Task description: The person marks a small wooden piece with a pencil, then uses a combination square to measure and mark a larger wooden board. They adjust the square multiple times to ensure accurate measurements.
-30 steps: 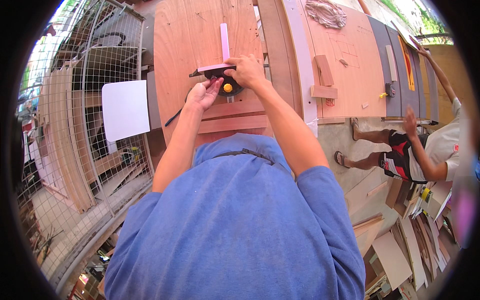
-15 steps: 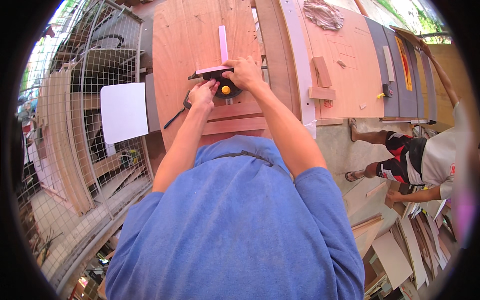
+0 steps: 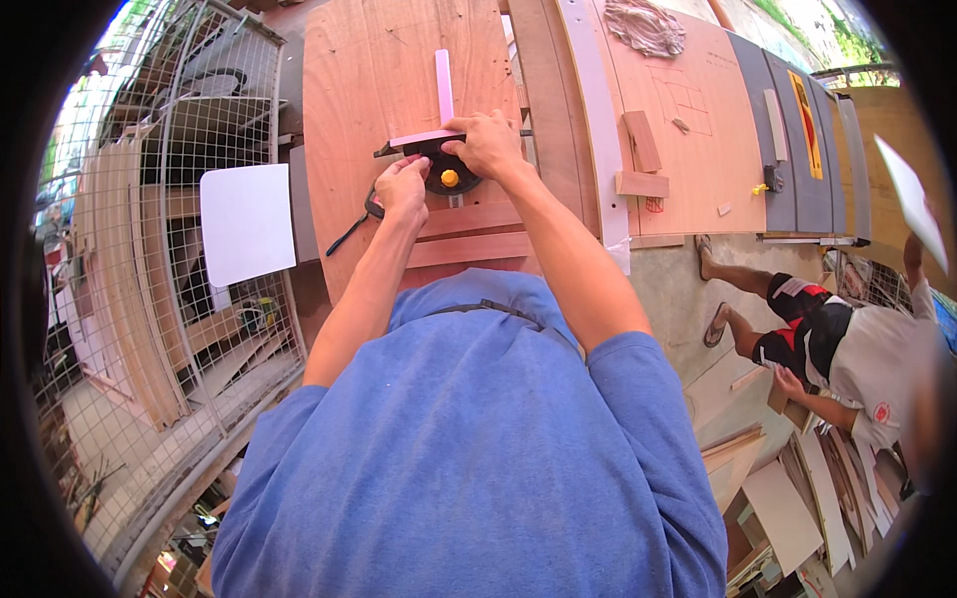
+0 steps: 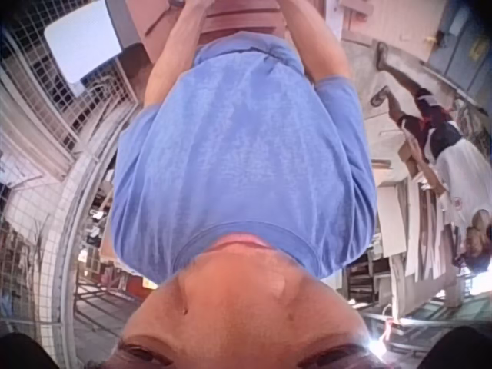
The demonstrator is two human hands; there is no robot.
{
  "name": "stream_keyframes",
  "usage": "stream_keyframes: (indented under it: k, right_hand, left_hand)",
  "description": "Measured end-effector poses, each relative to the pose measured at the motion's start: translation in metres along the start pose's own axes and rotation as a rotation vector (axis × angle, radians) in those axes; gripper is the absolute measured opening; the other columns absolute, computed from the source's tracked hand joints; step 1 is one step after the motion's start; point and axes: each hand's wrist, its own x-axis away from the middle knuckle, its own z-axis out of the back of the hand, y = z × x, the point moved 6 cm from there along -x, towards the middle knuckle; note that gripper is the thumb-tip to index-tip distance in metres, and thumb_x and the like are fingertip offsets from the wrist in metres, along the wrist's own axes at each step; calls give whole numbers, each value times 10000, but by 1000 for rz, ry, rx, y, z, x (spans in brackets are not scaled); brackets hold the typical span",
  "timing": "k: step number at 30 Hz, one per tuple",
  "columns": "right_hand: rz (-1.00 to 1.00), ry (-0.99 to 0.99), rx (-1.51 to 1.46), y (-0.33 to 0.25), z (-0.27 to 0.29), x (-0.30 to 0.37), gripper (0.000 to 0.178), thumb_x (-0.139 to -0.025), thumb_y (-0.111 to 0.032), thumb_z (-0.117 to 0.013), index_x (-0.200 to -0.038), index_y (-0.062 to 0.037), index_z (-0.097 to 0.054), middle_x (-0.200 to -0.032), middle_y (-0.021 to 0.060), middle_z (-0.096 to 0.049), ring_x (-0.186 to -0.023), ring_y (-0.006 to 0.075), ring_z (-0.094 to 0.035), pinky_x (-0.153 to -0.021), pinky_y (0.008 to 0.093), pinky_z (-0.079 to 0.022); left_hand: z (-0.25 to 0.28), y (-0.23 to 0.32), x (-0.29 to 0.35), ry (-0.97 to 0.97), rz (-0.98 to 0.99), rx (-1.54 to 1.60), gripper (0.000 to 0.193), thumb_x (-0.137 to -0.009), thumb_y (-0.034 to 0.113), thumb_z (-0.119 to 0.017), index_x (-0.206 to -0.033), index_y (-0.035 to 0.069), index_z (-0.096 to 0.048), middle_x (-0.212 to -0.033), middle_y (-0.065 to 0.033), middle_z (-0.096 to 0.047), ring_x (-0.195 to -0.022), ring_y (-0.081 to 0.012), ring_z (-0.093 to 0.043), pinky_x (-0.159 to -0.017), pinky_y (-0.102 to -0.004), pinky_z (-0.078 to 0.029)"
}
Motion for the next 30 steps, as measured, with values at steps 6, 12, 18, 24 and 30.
stream_keyframes:
  k: [6,12,18,24,30]
  right_hand:
    - [-10,-10,3,-1,2,1,413,-926,-456,-774,-1308,-299,-776,-1259,80,-763,-1215,374,-644,-1072,556,-441]
    - [-19,-27,-4,-1,2,1,421,-922,-456,-778,-1311,-293,-775,-1266,86,-759,-1227,378,-641,-1083,561,-441]
    - [-15,-14,-12,-2,4,1,413,-916,-449,-789,-1299,-295,-780,-1231,85,-770,-1210,382,-652,-1085,571,-441]
    - [-63,-49,-36,-2,6,2,400,-904,-398,-808,-1283,-269,-796,-1298,43,-764,-1225,365,-613,-1118,533,-418]
    - [-60,-41,-26,-4,8,4,395,-904,-398,-809,-1277,-268,-798,-1293,44,-764,-1209,359,-617,-1109,531,-426]
  left_hand:
    - [-5,-6,7,73,124,335,137,-995,-39,-676,-1108,-85,-612,-1047,-168,-714,-876,-244,-761,-731,-263,-636]
    - [-5,-13,0,-2,220,309,109,-1029,4,-648,-1118,-53,-621,-1009,-166,-726,-837,-247,-766,-712,-275,-639]
    - [-8,-20,4,-28,414,342,223,-1080,215,-636,-1127,-2,-656,-948,-81,-749,-809,-188,-757,-639,-298,-590]
    - [1,8,21,-31,251,-105,143,-1050,210,-684,-1048,69,-703,-910,-42,-747,-714,-139,-706,-556,-262,-487]
    - [-2,-6,10,-125,311,60,143,-1055,185,-646,-1084,49,-679,-749,8,-610,-560,-89,-534,-492,-271,-416]
